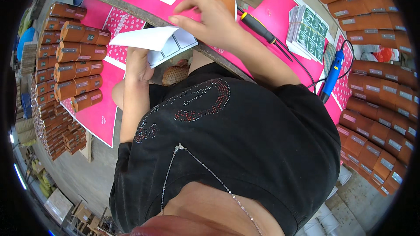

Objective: Assembling small wooden cylinders with screws and applying adhesive labels in a manufacturing setting.

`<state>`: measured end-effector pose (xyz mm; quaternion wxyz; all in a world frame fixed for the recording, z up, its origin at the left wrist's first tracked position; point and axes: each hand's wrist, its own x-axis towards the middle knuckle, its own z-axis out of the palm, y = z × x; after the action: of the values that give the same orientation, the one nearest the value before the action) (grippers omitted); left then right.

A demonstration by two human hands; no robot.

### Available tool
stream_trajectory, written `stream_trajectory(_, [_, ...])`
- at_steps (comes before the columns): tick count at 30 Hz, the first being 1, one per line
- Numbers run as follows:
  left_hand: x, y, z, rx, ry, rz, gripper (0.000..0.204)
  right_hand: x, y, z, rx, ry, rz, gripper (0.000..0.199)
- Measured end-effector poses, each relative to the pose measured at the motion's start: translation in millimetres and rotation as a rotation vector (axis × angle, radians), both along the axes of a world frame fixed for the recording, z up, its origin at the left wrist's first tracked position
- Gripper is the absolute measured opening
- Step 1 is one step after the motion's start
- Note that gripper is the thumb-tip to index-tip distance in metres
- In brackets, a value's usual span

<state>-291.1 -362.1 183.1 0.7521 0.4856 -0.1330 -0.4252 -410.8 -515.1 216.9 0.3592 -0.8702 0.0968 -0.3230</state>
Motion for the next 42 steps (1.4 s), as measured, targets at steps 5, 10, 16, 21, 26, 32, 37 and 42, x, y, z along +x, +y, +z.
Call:
stream_trajectory(5, [-4, -4, 11, 0.098, 0.107, 0.001, 0.023, 8, 2, -11, 0.725, -0.203, 0.252, 0.030])
stream_trajectory(10, [-7, -3, 0, 0.084, 0.057, -0.022, 0.034, 9, 8, -18, 0.384, 0.025, 0.155, 0.034])
stream_trajectory(16, [-15, -5, 3, -0.001, 0.043, -0.055, 0.039, 27, 13, -37, 0.793, -0.106, 0.021, 0.024])
stream_trajectory(21, [-14, -2, 2, -0.009, 0.088, -0.021, 0.034, 26, 13, -44, 0.778, -0.080, 0.059, 0.018])
stream_trajectory(26, [-12, 3, -2, -0.019, 0.054, 0.022, 0.030, 18, 18, -29, -0.279, -0.111, -0.099, 0.017])
stream_trajectory(32, [-14, 1, 4, -0.030, -0.268, 0.165, 0.024, 13, 23, -24, -0.356, -0.129, 0.017, 0.017])
stream_trajectory(37, [-16, 1, 7, -0.026, -0.460, 0.220, 0.018, 12, 28, -20, -0.327, -0.136, 0.005, 0.015])
stream_trajectory(42, [-19, 0, 13, 0.009, -0.662, 0.256, 0.018, 13, 29, -13, -0.338, -0.125, 0.058, 0.013])
